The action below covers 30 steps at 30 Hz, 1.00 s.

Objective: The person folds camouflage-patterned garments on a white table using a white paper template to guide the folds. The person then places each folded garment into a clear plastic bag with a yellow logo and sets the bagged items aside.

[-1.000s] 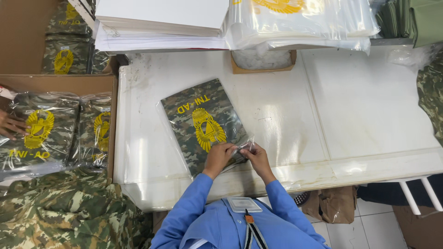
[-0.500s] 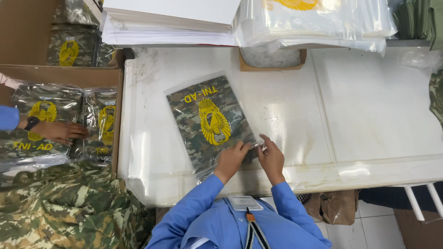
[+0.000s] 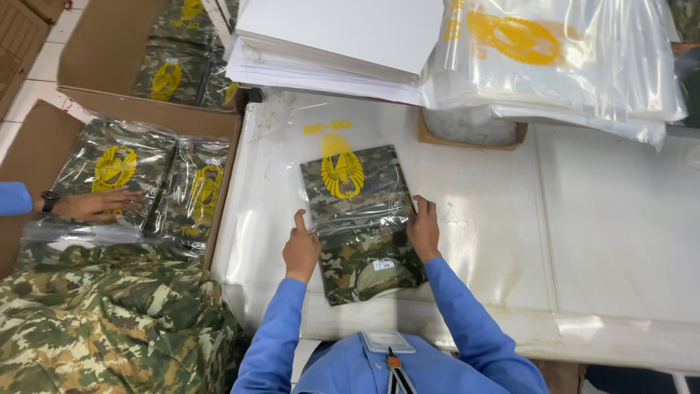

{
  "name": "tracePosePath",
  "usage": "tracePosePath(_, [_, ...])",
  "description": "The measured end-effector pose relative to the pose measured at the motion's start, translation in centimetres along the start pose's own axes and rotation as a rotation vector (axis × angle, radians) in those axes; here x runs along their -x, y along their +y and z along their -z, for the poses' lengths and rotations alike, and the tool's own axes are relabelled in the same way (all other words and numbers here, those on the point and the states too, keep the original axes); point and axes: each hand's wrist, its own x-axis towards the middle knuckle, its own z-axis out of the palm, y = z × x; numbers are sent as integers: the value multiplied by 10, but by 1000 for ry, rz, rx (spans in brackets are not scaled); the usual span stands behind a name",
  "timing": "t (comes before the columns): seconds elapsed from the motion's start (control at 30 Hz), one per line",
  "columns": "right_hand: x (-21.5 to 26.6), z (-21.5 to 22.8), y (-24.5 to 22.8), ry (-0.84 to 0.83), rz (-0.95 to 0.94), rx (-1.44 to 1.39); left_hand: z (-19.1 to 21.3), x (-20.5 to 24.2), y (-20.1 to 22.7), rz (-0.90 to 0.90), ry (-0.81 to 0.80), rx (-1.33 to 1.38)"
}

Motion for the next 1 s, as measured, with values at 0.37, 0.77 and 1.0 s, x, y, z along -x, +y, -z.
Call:
tracePosePath(0.37, [-193,-45,-25,-104,114,-362,16,-155,21,-230,552,436])
tracePosePath(0.77, [-211,-80,32,-20,11,-149,-35,-191,10,-75,310,-41])
tracePosePath(1.0, [-191,-81,44,-36,-118,-252,-49,-189,-10,-48,280,11])
